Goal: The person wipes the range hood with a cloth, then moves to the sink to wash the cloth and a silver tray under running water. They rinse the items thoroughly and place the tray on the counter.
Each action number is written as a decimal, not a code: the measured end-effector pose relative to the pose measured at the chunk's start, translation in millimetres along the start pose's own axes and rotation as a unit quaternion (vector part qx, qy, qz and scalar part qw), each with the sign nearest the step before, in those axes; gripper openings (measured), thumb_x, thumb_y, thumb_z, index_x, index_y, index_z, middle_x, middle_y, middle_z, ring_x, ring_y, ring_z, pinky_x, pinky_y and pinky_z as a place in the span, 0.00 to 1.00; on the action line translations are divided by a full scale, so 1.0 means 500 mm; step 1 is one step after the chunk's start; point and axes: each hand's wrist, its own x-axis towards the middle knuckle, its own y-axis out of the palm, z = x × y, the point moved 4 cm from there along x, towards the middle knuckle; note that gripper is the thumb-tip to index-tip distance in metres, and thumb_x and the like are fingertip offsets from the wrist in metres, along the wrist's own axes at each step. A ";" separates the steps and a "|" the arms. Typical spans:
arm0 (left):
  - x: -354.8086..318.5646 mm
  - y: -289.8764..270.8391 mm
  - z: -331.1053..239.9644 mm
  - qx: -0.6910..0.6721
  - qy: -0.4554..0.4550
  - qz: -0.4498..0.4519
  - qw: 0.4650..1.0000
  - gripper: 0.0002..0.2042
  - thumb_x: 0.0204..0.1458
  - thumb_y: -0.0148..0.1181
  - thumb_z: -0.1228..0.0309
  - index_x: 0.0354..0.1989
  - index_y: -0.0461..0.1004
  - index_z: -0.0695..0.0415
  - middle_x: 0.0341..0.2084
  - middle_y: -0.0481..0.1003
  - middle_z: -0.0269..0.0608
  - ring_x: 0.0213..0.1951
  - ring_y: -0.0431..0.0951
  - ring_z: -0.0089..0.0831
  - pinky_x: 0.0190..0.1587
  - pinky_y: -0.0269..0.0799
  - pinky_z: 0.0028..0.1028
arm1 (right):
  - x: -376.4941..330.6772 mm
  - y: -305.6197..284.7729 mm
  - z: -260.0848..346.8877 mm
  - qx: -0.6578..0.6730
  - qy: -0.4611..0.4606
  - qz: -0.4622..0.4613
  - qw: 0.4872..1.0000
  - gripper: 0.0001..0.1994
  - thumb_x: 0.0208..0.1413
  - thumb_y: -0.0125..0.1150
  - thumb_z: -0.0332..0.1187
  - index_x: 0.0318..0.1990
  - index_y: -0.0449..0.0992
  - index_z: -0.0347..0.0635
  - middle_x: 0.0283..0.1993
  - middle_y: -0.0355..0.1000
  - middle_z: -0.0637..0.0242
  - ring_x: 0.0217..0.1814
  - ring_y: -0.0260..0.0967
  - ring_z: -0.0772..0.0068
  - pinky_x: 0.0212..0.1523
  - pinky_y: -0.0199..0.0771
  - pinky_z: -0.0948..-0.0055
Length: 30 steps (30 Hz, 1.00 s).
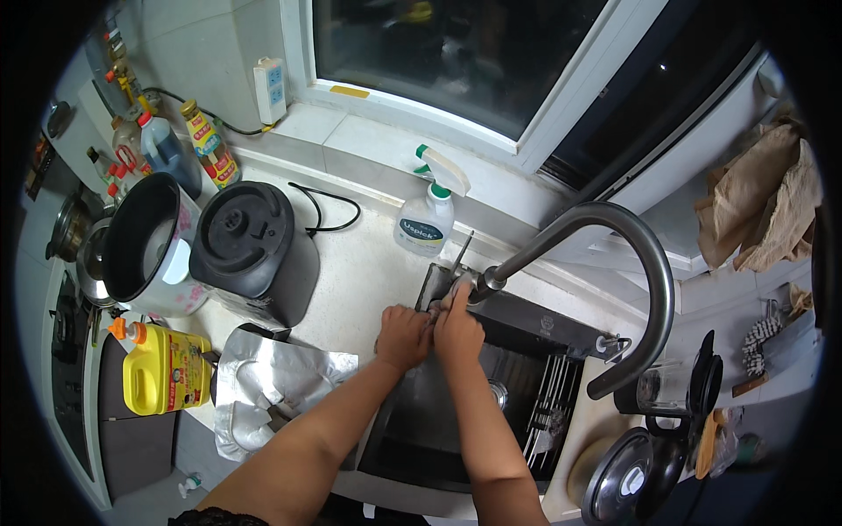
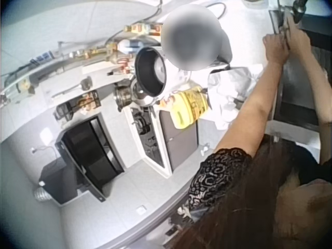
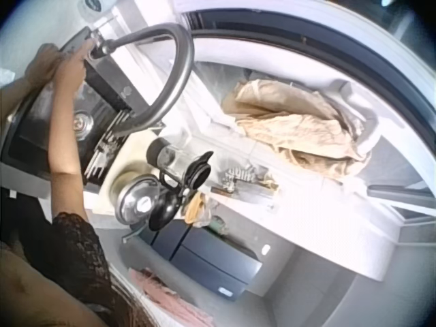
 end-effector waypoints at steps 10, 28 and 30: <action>0.005 0.004 -0.008 0.014 0.001 0.002 1.000 0.06 0.43 0.58 0.69 0.31 0.73 0.53 0.25 0.68 0.39 0.36 0.68 0.40 0.45 0.58 0.40 | 0.008 -0.004 0.003 0.100 0.078 0.078 0.989 0.32 0.53 0.44 0.33 0.67 0.44 0.43 0.35 0.73 0.41 0.31 0.72 0.37 0.35 0.72 0.48; 0.006 0.005 -0.003 0.012 0.003 0.018 1.000 0.14 0.31 0.62 0.72 0.29 0.70 0.57 0.25 0.67 0.40 0.36 0.67 0.43 0.44 0.58 0.41 | 0.158 -0.023 0.049 0.203 0.151 -0.087 0.963 0.10 0.58 0.51 0.39 0.36 0.73 0.43 0.29 0.75 0.56 0.29 0.74 0.51 0.32 0.71 0.58; 0.005 0.008 -0.004 0.008 0.003 0.023 1.000 0.14 0.31 0.62 0.72 0.30 0.70 0.57 0.25 0.67 0.41 0.36 0.67 0.43 0.44 0.58 0.41 | 0.187 -0.028 0.032 0.186 0.176 -0.104 0.961 0.11 0.58 0.51 0.39 0.36 0.73 0.43 0.27 0.75 0.56 0.29 0.74 0.50 0.33 0.72 0.57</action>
